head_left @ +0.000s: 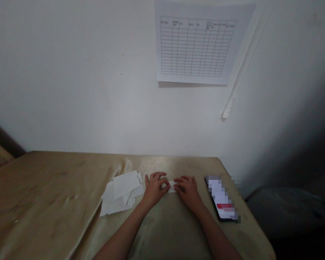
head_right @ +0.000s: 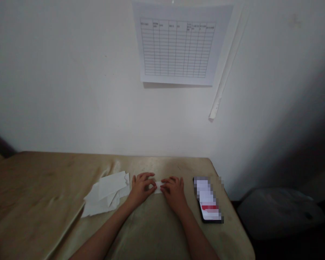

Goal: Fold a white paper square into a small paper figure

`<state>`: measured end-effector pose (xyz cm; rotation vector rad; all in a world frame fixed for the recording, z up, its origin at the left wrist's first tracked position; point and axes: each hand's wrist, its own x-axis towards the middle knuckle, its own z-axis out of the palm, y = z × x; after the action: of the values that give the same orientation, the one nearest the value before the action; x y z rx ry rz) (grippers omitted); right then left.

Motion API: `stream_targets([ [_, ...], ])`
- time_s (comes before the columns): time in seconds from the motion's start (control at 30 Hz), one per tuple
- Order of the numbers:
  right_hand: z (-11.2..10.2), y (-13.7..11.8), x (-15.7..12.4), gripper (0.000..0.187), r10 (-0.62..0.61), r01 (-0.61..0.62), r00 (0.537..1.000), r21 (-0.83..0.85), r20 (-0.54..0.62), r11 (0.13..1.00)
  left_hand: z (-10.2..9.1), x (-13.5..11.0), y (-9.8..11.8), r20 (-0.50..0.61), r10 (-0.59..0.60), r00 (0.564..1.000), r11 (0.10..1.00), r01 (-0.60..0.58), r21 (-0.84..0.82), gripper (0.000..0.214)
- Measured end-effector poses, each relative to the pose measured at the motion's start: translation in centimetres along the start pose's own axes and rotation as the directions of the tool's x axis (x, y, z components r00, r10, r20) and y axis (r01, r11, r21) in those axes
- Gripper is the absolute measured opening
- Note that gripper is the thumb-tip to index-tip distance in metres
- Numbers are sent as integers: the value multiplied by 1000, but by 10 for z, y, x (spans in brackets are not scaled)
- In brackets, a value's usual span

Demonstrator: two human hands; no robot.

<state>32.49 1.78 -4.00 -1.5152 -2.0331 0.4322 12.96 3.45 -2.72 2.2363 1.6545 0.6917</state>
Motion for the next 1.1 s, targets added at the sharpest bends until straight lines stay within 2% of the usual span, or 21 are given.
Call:
stream_targets([
  [0.27, 5, -2, 4, 13, 90, -87, 995, 62, -35, 994, 2, 2, 1, 5, -44, 999, 999, 45, -16, 5],
  [0.63, 8, -4, 4, 7, 104, -100, 993, 73, -50, 992, 8, 5, 3, -31, -58, 998, 998, 57, -25, 4],
  [1.1, 7, -11, 2, 13, 113, -109, 991, 49, -75, 993, 11, 3, 3, -64, -31, 997, 999, 32, 12, 5],
])
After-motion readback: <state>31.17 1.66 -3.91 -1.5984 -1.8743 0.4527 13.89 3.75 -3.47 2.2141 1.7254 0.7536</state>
